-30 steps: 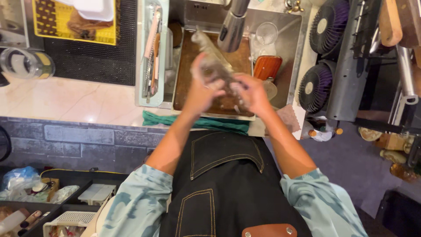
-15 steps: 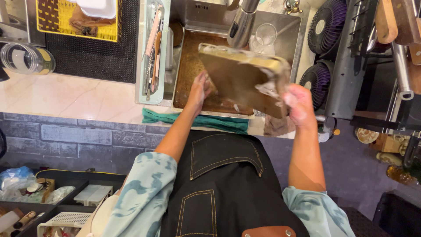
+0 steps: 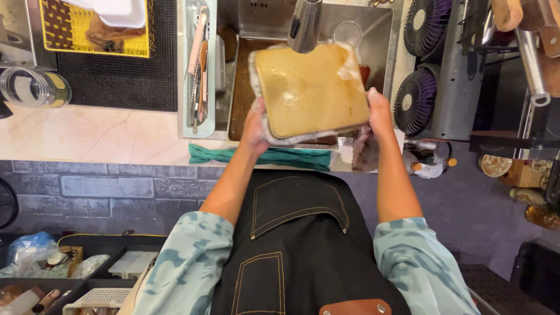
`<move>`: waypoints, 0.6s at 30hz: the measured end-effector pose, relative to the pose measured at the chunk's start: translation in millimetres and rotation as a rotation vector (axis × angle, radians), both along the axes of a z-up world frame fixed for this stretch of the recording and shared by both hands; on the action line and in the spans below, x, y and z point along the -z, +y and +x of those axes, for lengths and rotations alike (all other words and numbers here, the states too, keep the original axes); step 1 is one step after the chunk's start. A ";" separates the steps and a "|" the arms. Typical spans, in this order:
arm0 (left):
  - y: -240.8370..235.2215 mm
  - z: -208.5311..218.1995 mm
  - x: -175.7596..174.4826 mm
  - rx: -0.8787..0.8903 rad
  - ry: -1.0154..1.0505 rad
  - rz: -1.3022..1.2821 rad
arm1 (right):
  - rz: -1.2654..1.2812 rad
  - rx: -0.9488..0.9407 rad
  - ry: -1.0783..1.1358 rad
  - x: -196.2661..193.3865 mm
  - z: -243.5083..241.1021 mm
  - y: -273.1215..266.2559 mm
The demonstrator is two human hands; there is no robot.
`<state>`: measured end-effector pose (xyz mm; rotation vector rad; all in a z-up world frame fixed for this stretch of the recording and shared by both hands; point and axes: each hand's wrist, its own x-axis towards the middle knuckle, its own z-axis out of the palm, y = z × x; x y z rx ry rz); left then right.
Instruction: The person washes several white plastic containers and a metal tray in a kitchen sink using a scrubber and running water. They scrub the items thoroughly, rinse them, and place the cleaned containers into a yellow dish rack. A second person is visible in the background preparing food.
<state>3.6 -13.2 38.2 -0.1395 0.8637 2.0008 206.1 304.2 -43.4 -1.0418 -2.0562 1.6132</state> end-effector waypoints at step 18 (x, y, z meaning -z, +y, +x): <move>29.4 62.0 10.0 0.074 0.686 -0.174 | -0.457 0.237 0.427 -96.5 -139.2 -107.9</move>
